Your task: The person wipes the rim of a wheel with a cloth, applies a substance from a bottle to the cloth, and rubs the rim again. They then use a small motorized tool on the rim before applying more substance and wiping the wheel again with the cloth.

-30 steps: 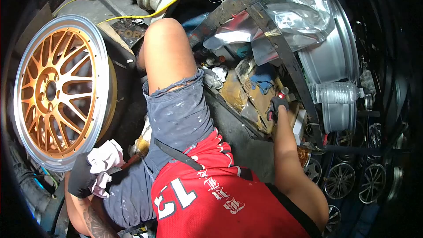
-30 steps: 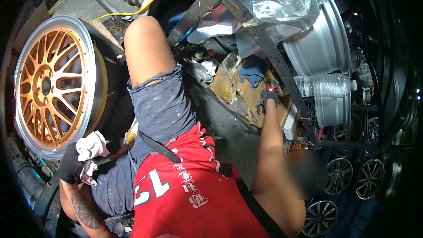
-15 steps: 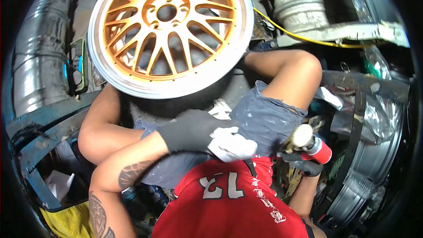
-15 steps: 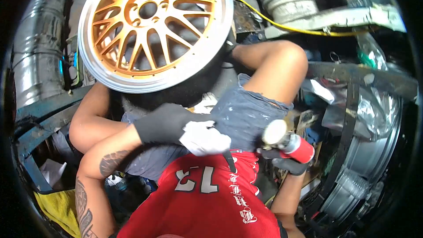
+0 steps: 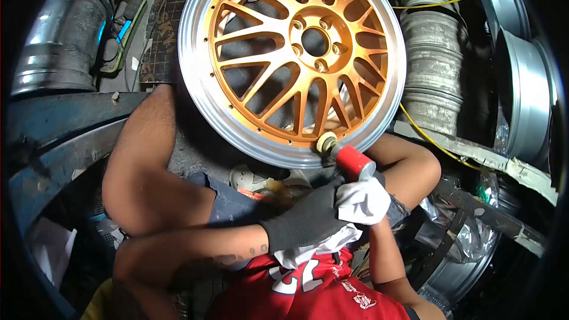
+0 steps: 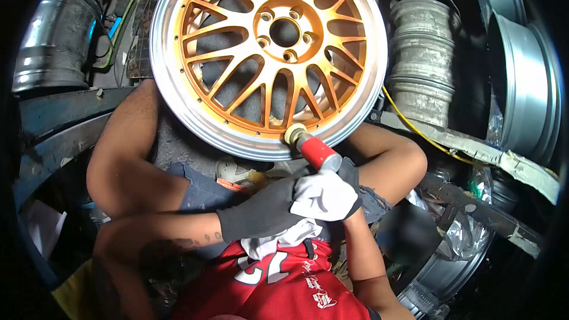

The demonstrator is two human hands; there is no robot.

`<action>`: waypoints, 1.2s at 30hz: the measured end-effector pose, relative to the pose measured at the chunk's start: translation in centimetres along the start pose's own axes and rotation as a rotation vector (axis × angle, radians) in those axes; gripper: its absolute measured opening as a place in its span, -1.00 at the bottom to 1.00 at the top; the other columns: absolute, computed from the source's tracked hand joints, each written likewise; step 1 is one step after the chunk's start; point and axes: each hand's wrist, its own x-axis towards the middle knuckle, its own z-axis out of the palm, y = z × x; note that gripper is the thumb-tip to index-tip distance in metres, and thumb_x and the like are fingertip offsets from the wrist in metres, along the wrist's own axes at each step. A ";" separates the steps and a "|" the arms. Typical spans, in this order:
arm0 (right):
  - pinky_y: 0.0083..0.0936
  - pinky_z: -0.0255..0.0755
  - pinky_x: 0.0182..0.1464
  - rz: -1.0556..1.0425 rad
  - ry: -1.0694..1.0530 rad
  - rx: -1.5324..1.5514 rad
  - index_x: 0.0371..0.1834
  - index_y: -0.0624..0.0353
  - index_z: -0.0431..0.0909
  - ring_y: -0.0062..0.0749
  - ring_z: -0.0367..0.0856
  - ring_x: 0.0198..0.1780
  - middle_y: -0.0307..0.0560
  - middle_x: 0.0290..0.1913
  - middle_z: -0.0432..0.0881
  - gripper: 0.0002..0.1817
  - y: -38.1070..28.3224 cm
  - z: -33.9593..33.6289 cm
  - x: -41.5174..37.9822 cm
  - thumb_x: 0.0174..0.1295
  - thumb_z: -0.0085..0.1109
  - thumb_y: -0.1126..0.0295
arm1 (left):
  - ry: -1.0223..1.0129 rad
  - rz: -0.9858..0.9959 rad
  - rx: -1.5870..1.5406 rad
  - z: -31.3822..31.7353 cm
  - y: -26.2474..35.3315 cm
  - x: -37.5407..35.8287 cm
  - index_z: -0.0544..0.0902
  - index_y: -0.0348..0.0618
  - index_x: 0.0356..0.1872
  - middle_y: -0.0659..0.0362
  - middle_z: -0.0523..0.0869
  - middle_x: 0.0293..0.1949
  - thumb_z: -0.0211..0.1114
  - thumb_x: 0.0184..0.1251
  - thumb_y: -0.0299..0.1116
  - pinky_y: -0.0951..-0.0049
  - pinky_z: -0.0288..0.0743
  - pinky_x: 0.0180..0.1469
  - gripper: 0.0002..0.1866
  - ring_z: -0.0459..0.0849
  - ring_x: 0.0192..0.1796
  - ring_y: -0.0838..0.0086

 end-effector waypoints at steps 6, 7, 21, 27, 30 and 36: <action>-0.48 0.57 -0.27 0.180 -0.102 0.274 -0.21 0.31 0.68 -0.36 0.69 -0.37 -0.08 -0.37 0.70 -0.70 -6.2 1.4 2.2 0.19 0.25 0.25 | 0.096 -0.159 0.058 -6.3 1.1 -3.0 0.59 -0.33 0.08 -0.12 0.72 -0.05 0.50 0.18 -0.20 0.21 0.58 0.10 -0.47 0.74 0.00 0.13; -0.49 0.55 -0.34 0.156 -0.117 0.213 -0.29 0.31 0.69 -0.38 0.67 -0.45 -0.11 -0.45 0.69 -0.71 -7.4 1.4 3.1 0.20 0.24 0.24 | 0.114 -0.185 0.073 -7.2 1.3 -3.6 0.58 -0.33 0.09 -0.12 0.72 -0.04 0.50 0.19 -0.20 0.21 0.58 0.11 -0.47 0.74 0.00 0.13; -0.46 0.64 -0.23 0.313 -0.132 0.299 -0.25 0.30 0.71 -0.33 0.76 -0.37 -0.05 -0.40 0.76 -0.68 -4.7 0.9 2.2 0.10 0.33 0.24 | 0.276 -0.284 0.168 -11.3 1.9 -8.2 0.53 -0.30 0.23 -0.07 0.68 0.09 0.43 0.26 -0.23 0.26 0.57 0.16 -0.43 0.71 0.08 0.23; -0.43 0.64 -0.25 0.291 -0.174 0.090 -0.24 0.26 0.69 -0.30 0.76 -0.37 -0.07 -0.42 0.74 -0.70 -3.6 0.5 2.2 0.11 0.34 0.23 | 0.286 -0.252 0.207 -11.4 2.1 -9.2 0.51 -0.29 0.29 -0.04 0.67 0.14 0.40 0.30 -0.24 0.28 0.56 0.19 -0.42 0.69 0.11 0.28; -0.39 0.65 -0.24 0.164 -0.202 -0.115 -0.22 0.25 0.69 -0.26 0.77 -0.35 -0.05 -0.40 0.74 -0.68 -2.4 0.5 2.0 0.12 0.32 0.20 | 0.248 -0.207 0.233 -10.9 2.5 -8.9 0.50 -0.29 0.32 -0.03 0.66 0.17 0.38 0.31 -0.24 0.29 0.56 0.20 -0.41 0.69 0.13 0.30; -0.32 0.64 -0.19 -0.051 -0.056 -0.271 -0.16 0.17 0.72 -0.12 0.78 -0.30 -0.03 -0.31 0.77 -0.64 -5.0 0.5 1.7 -0.01 0.44 0.23 | -0.122 -0.047 0.008 -2.3 3.6 -4.1 0.48 -0.28 0.37 -0.01 0.64 0.23 0.35 0.34 -0.25 0.31 0.55 0.23 -0.39 0.67 0.16 0.34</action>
